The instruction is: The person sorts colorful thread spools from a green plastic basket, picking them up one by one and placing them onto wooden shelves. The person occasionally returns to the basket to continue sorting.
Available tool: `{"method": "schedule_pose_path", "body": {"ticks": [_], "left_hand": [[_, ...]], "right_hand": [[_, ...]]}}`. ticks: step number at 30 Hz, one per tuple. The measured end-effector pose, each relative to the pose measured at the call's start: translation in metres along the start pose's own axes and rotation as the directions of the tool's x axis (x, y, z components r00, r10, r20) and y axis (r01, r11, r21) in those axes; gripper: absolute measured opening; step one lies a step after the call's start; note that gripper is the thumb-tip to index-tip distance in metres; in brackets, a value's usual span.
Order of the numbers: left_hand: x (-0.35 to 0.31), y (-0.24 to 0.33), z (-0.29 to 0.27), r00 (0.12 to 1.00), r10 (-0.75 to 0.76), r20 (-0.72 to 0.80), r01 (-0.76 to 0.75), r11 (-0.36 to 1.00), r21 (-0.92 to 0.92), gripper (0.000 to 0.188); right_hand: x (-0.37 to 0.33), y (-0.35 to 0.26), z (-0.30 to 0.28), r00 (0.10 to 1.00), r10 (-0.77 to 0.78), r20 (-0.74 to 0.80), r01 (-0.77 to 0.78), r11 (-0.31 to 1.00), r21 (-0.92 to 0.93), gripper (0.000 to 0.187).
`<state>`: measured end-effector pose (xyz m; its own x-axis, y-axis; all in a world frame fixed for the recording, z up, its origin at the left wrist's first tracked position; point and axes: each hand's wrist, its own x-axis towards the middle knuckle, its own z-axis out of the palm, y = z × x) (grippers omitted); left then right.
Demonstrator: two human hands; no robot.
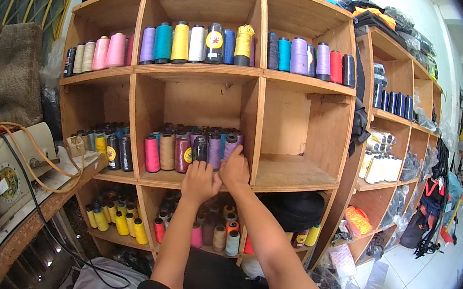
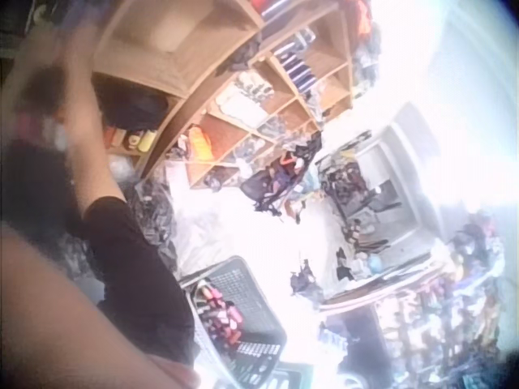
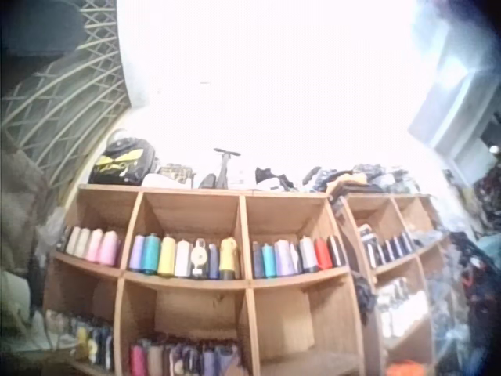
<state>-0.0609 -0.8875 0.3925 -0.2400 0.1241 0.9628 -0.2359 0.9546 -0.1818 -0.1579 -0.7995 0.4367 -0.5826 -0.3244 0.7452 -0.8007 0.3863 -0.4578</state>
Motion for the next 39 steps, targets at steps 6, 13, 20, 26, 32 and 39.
{"method": "schedule_pose_path", "body": {"ticks": [6, 13, 20, 26, 32, 39], "left_hand": [[-0.003, 0.002, 0.002, 0.999, -0.033, 0.03, 0.033, 0.999, 0.006, 0.021], [-0.002, 0.007, -0.001, 0.998, -0.06, 0.025, 0.06, 0.998, -0.011, 0.021], [-0.001, 0.006, -0.002, 0.998, -0.029, 0.049, 0.029, 1.0, 0.0, 0.02], [-0.001, 0.006, -0.001, 0.999, -0.023, 0.025, 0.023, 1.0, 0.007, 0.02], [0.0, 0.004, 0.001, 1.0, 0.005, 0.016, -0.005, 1.0, 0.019, 0.019], [-0.004, 0.004, -0.001, 0.995, -0.087, 0.045, 0.087, 0.996, 0.005, 0.022]], "right_hand": [[-0.002, 0.002, 0.001, 0.985, 0.152, 0.086, -0.161, 0.982, 0.101, 0.068], [-0.006, -0.002, -0.008, 0.968, 0.215, 0.126, -0.231, 0.963, 0.137, 0.065], [0.002, 0.006, 0.006, 0.955, 0.243, 0.172, -0.264, 0.958, 0.113, 0.061], [0.008, 0.011, 0.02, 0.958, 0.208, 0.195, -0.221, 0.974, 0.047, 0.057], [0.004, 0.009, 0.019, 0.962, 0.167, 0.216, -0.167, 0.986, -0.018, 0.062], [0.001, 0.003, 0.018, 0.956, 0.199, 0.215, -0.193, 0.98, -0.046, 0.06]]}}
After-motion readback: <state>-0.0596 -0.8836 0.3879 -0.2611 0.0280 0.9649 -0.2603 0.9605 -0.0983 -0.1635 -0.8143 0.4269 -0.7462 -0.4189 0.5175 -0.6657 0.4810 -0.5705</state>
